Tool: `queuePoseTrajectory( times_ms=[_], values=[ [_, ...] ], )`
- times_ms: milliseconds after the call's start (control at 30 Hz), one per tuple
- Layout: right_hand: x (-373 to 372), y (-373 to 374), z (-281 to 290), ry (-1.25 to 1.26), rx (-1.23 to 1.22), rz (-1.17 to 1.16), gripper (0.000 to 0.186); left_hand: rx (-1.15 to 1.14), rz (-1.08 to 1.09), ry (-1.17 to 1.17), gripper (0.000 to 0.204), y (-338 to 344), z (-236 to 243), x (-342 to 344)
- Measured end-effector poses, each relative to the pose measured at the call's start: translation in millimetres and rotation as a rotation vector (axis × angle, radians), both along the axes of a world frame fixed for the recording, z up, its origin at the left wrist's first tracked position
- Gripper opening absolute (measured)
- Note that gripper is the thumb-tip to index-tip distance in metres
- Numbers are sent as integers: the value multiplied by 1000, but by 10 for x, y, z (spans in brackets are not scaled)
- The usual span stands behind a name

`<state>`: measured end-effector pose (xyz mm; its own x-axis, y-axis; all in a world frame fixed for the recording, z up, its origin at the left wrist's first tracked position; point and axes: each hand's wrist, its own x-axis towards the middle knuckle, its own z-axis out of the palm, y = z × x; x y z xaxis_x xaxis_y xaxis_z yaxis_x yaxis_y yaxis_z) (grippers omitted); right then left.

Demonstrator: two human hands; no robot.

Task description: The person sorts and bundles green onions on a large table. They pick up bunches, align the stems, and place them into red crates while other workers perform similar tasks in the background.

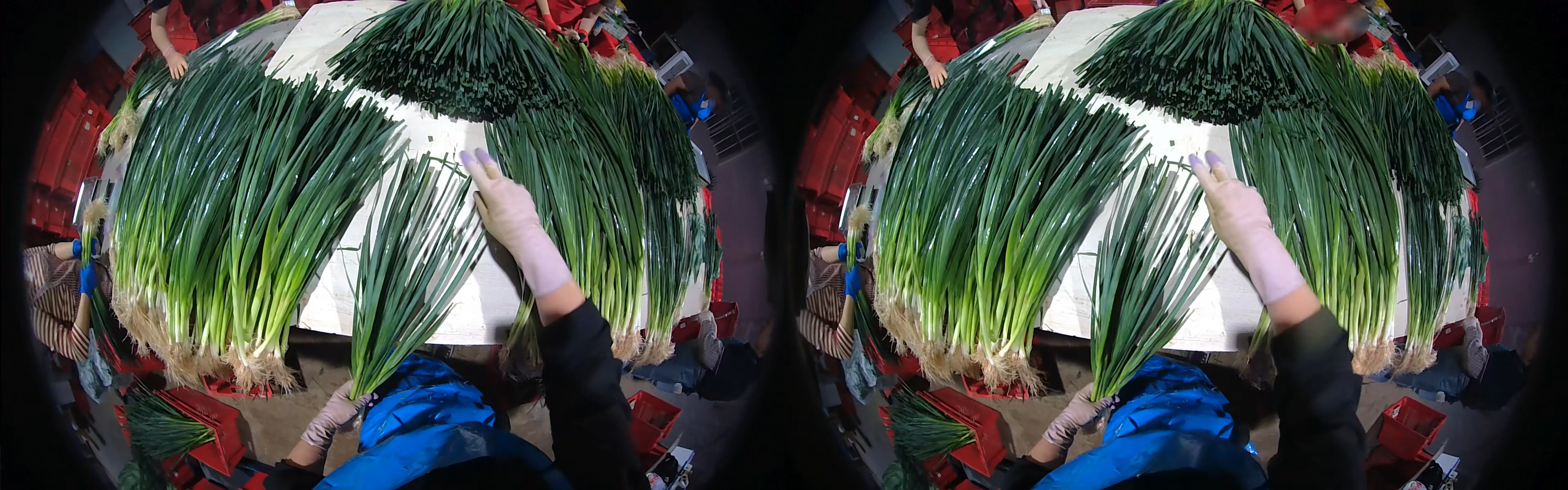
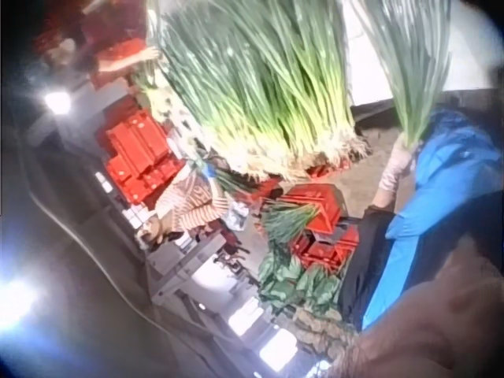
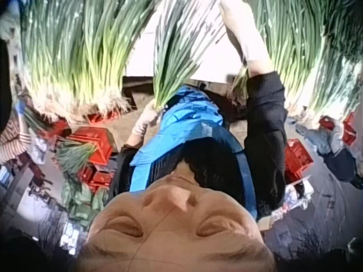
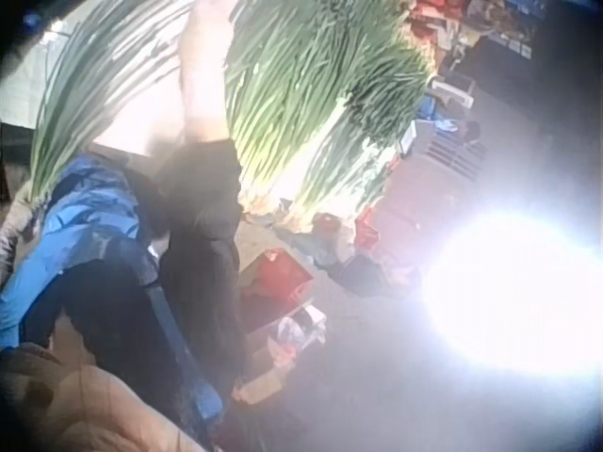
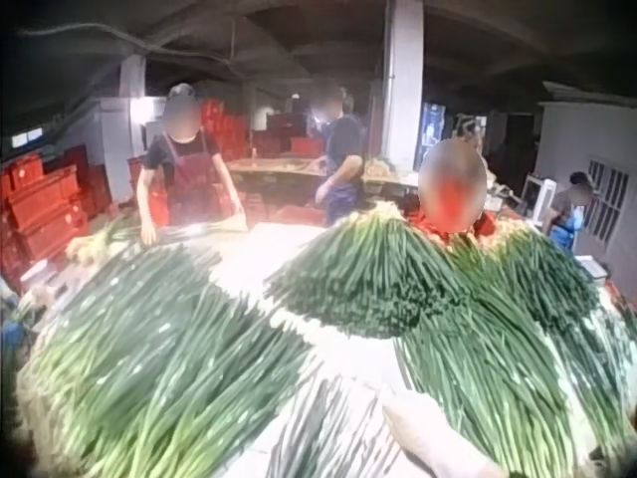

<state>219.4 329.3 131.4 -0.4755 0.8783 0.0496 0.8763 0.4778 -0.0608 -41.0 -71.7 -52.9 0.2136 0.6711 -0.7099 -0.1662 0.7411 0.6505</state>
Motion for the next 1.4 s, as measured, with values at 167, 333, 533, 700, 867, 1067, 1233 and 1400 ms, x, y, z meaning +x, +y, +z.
queuePoseTrajectory(
  times_ms=[167,333,533,700,867,1067,1233,1400],
  values=[
    [66,404,-255,-166,-28,242,34,16,14,25,23,12,14,11],
    [-51,357,-29,-90,-112,324,22,33,48,-21,23,-23,34,46],
    [63,487,258,557,-509,-422,22,5,48,-22,24,-7,70,85],
    [218,249,382,690,-754,-481,22,9,84,-108,22,-61,50,115],
    [270,-236,49,408,-931,-667,22,-30,97,-144,20,23,222,123],
    [385,-205,-839,1255,-1184,-814,17,70,67,-132,15,-109,-46,68],
    [377,-195,-943,1115,-1027,-707,15,66,77,-191,24,-118,-126,64],
    [446,-145,-1135,203,-208,-166,20,117,72,-174,19,-91,-51,154]
  ],
)
